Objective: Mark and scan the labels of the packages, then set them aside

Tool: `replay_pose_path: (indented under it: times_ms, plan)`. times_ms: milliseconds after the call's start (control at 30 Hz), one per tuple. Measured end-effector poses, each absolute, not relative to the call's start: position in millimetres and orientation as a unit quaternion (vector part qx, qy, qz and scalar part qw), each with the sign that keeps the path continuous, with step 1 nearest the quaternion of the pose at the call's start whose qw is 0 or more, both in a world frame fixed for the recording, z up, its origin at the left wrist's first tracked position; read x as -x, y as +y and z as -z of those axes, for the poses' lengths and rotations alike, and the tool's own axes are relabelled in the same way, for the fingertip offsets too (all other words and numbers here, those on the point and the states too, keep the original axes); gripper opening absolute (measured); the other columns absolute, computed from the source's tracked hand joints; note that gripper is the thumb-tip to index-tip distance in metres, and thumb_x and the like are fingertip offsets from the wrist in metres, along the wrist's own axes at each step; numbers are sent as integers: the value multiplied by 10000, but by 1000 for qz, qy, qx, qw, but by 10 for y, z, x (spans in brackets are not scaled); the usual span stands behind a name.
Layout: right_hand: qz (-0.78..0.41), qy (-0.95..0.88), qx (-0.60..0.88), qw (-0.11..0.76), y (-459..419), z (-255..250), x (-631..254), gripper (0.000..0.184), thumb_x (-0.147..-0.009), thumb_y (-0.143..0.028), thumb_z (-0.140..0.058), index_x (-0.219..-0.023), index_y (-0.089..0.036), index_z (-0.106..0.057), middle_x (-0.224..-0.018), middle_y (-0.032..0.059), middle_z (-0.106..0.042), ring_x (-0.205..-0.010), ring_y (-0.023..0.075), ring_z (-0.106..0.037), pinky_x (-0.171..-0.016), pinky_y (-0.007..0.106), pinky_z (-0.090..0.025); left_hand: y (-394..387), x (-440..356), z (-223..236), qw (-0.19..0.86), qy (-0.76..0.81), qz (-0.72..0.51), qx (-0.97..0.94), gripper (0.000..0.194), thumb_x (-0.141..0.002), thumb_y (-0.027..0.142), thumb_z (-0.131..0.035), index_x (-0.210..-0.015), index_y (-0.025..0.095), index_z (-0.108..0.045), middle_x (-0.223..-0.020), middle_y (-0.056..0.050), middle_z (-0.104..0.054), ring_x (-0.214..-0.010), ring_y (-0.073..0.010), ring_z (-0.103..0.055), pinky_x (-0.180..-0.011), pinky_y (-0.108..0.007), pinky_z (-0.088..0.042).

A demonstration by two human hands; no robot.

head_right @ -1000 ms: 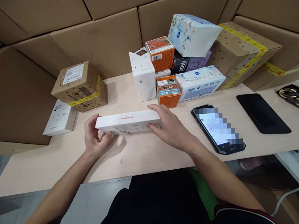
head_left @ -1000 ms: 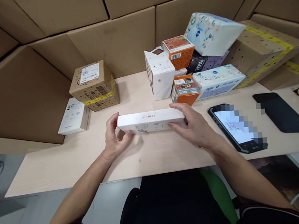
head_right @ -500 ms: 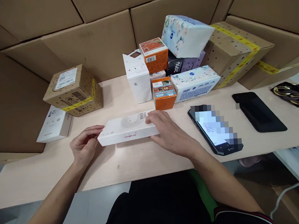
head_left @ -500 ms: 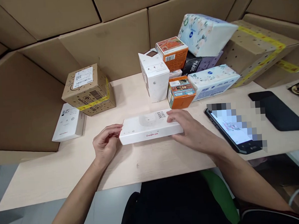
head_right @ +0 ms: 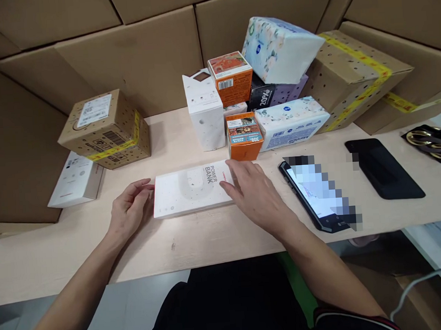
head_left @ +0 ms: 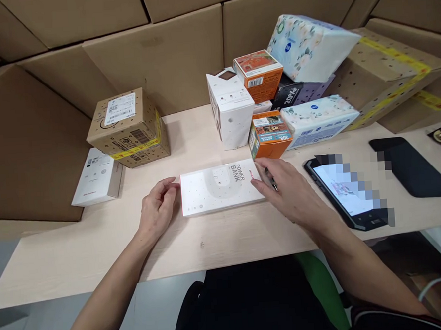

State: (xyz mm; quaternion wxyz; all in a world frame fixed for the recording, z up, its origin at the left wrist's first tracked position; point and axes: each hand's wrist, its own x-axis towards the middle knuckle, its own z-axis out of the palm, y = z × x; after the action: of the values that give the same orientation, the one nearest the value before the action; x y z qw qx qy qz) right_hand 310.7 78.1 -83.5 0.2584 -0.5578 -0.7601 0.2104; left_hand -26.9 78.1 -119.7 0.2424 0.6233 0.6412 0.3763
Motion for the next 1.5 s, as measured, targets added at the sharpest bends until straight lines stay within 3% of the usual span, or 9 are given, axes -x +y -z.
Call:
replay_pose_path:
  times_ms: [167, 333, 467, 667, 833, 1000, 1200, 1367, 1500]
  plan:
    - [-248, -752, 569, 220, 786, 834, -3059, 540, -1005, -387, -476, -1503, -189, -412, -1243, 180, -693, -1090, 356, -668, -890, 590, -557, 724, 172, 1153, 184, 608, -373, -676, 346, -899, 447, -684, -1150, 228, -777, -922, -73, -764, -864, -232, -688, -745, -370, -579]
    - [-242, -708, 549, 372, 756, 864, -3061, 630, -999, -365, -524, -1583, -278, -303, -1363, 129, -659, -1088, 289, -702, -866, 495, -616, 718, 74, 1209, 200, 523, -510, -653, 504, -845, 299, -777, -1328, 240, -648, -1264, -97, -717, -1061, -206, -707, -963, -391, -590]
    - [-241, -698, 544, 399, 743, 908, -3062, 652, -986, -393, -565, -1577, -258, -325, -1348, 138, -651, -1050, 272, -707, -852, 470, -632, 732, 47, 1258, 183, 445, -561, -674, 511, -834, 162, -765, -1309, 262, -605, -1375, -94, -656, -1176, -205, -686, -996, -388, -596]
    - [-224, -704, 549, 391, 746, 912, -3065, 661, -983, -444, -572, -1576, -272, -335, -1314, 143, -614, -966, 246, -676, -829, 471, -632, 715, 68, 1262, 117, 478, -548, -677, 676, -818, 130, -757, -1438, 295, -544, -1284, -83, -671, -1026, -170, -693, -867, -314, -605]
    - [-208, -727, 537, 375, 742, 874, -3065, 612, -1005, -449, -532, -1561, -248, -373, -1196, 134, -623, -951, 246, -653, -870, 479, -609, 704, 83, 1204, 105, 468, -526, -702, 743, -828, 124, -741, -1483, 389, -512, -1263, -50, -620, -737, -78, -610, -664, -246, -576]
    - [-226, -712, 533, 397, 738, 866, -3069, 471, -1028, -434, -491, -1466, -264, -478, -1249, 128, -637, -988, 243, -681, -879, 455, -616, 652, 62, 1135, 137, 471, -528, -693, 655, -846, 155, -731, -1435, 392, -570, -1252, -48, -593, -719, -67, -628, -646, -231, -595]
    - [-237, -679, 550, 424, 717, 829, -3056, 304, -1021, -452, -501, -1253, -268, -571, -1203, 107, -666, -1019, 241, -698, -870, 429, -623, 613, 73, 1138, 195, 427, -556, -686, 502, -913, 214, -663, -1393, 351, -615, -1296, -76, -575, -864, -154, -708, -746, -332, -660]
    - [-231, -688, 558, 402, 709, 801, -3058, 213, -1018, -439, -494, -1084, -256, -581, -1063, 92, -678, -941, 236, -698, -838, 425, -612, 642, 71, 1162, 205, 418, -581, -668, 258, -929, 260, -668, -1183, 262, -714, -1144, -81, -639, -909, -178, -669, -676, -297, -611]
    - [-224, -703, 559, 378, 718, 795, -3062, 206, -1024, -432, -475, -1045, -254, -576, -1051, 89, -691, -937, 239, -689, -832, 420, -588, 675, 39, 1134, 163, 444, -568, -674, 81, -938, 288, -663, -954, 217, -696, -975, -61, -660, -945, -190, -655, -725, -301, -574]
